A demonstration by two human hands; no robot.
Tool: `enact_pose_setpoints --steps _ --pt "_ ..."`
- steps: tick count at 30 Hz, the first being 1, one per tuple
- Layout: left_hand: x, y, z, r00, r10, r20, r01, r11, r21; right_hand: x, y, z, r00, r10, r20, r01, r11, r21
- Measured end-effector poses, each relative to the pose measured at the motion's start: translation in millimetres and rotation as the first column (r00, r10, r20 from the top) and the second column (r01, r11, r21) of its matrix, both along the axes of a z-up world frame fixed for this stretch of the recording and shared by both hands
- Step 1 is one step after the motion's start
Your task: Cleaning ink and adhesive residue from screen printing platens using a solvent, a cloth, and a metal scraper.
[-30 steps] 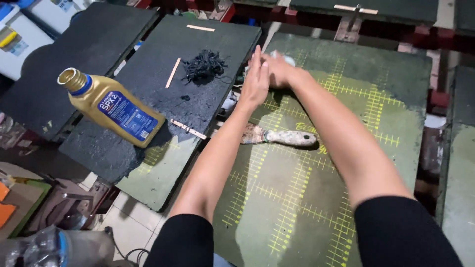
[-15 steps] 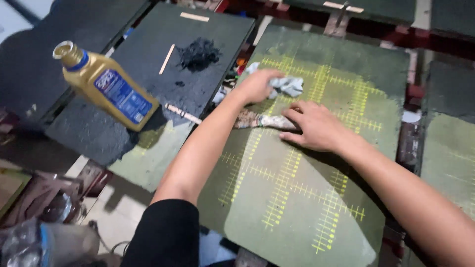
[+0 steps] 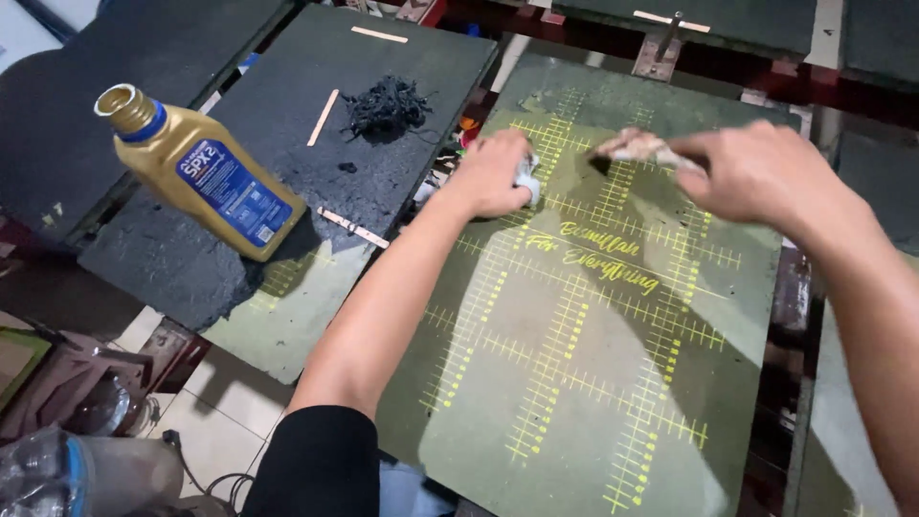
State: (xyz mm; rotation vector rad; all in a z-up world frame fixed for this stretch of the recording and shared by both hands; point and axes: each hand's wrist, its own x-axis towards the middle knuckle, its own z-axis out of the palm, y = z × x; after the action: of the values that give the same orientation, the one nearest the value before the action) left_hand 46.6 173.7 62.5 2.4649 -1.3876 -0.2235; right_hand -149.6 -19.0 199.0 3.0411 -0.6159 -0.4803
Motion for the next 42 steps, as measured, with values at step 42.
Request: enact_pose_setpoints --steps 42 --pt "16.3 -7.0 -34.9 0.995 0.086 0.053 -0.085 0.996 -0.034 135.6 6.1 -0.2 0.996 0.077 0.054 -0.08 0.995 0.058"
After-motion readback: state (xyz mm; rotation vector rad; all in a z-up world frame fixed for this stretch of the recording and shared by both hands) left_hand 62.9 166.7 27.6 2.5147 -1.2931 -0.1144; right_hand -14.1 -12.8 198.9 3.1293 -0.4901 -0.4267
